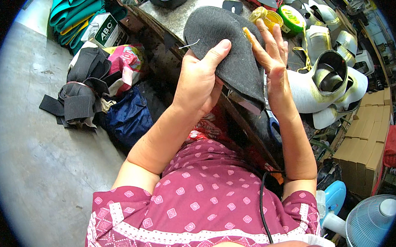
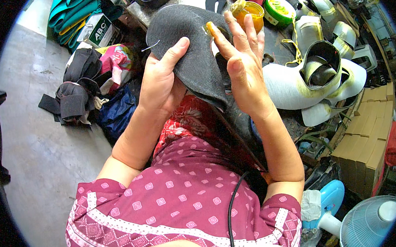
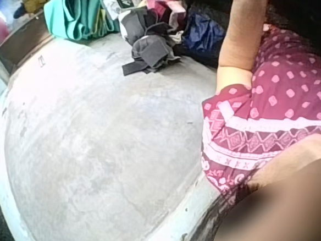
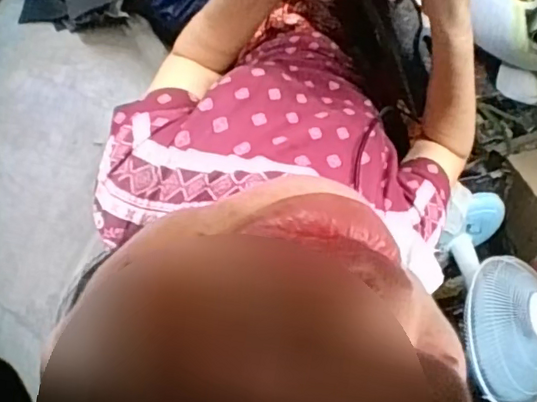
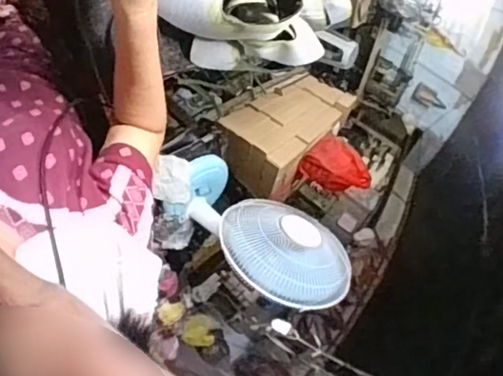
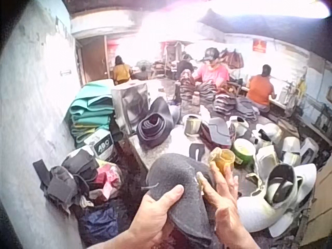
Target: The person applies adhesive to the edges of white shoe uppers and black insoles, then presses the parts together. The person repeats this process on multiple shoe components, turning them over to coat different edges and pressing the glued surfaces to bond them.
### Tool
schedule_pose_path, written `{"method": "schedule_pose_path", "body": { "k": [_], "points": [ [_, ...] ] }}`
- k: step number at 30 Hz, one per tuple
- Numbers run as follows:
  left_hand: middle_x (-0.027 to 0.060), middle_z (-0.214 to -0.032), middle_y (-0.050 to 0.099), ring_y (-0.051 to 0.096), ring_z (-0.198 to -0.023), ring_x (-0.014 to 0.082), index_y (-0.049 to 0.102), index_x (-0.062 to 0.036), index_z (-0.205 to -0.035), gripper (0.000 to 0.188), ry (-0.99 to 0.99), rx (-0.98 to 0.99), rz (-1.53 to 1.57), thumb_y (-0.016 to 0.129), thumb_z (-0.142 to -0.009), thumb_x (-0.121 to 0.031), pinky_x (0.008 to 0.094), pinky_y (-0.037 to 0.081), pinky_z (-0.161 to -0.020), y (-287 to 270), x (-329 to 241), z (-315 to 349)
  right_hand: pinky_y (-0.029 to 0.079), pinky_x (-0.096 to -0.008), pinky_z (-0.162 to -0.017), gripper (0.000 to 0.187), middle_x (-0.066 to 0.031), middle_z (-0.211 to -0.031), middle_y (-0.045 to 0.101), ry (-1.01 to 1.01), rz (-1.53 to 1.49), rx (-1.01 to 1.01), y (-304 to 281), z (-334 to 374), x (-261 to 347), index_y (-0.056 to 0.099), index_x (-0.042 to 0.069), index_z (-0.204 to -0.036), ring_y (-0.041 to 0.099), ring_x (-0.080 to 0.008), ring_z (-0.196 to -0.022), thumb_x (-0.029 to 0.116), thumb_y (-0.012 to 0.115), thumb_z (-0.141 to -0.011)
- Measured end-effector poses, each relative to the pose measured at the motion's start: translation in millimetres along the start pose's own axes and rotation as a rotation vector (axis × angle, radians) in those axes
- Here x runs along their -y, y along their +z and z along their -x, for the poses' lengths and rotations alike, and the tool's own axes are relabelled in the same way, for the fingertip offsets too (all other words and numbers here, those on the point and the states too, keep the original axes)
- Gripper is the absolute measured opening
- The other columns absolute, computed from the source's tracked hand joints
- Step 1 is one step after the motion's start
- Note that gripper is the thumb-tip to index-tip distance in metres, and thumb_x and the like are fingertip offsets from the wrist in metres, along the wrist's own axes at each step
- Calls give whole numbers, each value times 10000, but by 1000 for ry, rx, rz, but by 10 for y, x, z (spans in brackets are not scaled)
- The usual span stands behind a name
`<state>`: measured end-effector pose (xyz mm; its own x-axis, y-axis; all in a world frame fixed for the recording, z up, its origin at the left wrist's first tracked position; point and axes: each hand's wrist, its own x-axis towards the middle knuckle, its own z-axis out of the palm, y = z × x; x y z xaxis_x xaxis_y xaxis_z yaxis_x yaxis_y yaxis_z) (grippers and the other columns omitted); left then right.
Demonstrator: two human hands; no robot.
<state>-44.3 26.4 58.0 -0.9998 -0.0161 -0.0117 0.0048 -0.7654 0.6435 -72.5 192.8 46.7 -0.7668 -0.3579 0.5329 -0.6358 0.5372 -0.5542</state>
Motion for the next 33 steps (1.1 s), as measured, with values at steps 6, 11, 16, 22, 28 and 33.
{"method": "schedule_pose_path", "body": {
  "k": [6, 11, 16, 22, 28, 33],
  "points": [
    [109, -1138, 668, 676, -993, 223, 588, -8, -1217, 284, -8, -3, -46, 609, -938, -56, 363, 559, -892, -73, -25, -67, -72, -533, -1160, 992, -106, -1544, 365, -29, -21, 74, -84, 76, 85, 607, 194, -1345, 128, -363, -1482, 822, 19, -850],
    [114, -1122, 672, 677, -988, 223, 594, 1, -1201, 276, 12, 6, -55, 618, -934, -65, 363, 559, -886, -121, -74, -134, -21, -519, -1164, 937, -73, -1459, 490, -194, 87, 24, -269, 24, 114, 735, 250, -1166, 225, -313, -1451, 790, 25, -879],
    [116, -1117, 673, 676, -990, 220, 596, 8, -1197, 279, -43, 20, -83, 624, -929, -68, 359, 562, -877, -115, -56, -132, 35, -552, -1147, 904, -98, -1446, 490, -126, 136, -93, -180, -11, 104, 717, 255, -1197, 308, -329, -1402, 776, 45, -892],
    [109, -1110, 676, 679, -969, 206, 602, 8, -1191, 282, -21, 23, -60, 631, -920, -64, 344, 565, -866, -112, -84, -124, 53, -525, -1155, 903, -111, -1410, 525, -209, 80, -9, -250, 12, 91, 748, 237, -1137, 370, -317, -1368, 782, 70, -891],
    [113, -1108, 678, 683, -963, 206, 598, 9, -1194, 284, -24, 56, -51, 629, -921, -61, 342, 569, -857, -75, -99, -121, 23, -598, -1143, 894, -103, -1493, 437, -126, 215, -19, -192, 24, 16, 685, 238, -1249, 295, -320, -1424, 766, 52, -902],
    [112, -1108, 678, 682, -965, 205, 604, 6, -1188, 270, -31, 68, -50, 623, -927, -61, 342, 569, -860, -35, -119, -104, -7, -544, -1157, 926, -122, -1528, 380, -18, 16, -198, -187, 81, -50, 687, 174, -1241, 248, -345, -1439, 746, 36, -916]
  ]
}}
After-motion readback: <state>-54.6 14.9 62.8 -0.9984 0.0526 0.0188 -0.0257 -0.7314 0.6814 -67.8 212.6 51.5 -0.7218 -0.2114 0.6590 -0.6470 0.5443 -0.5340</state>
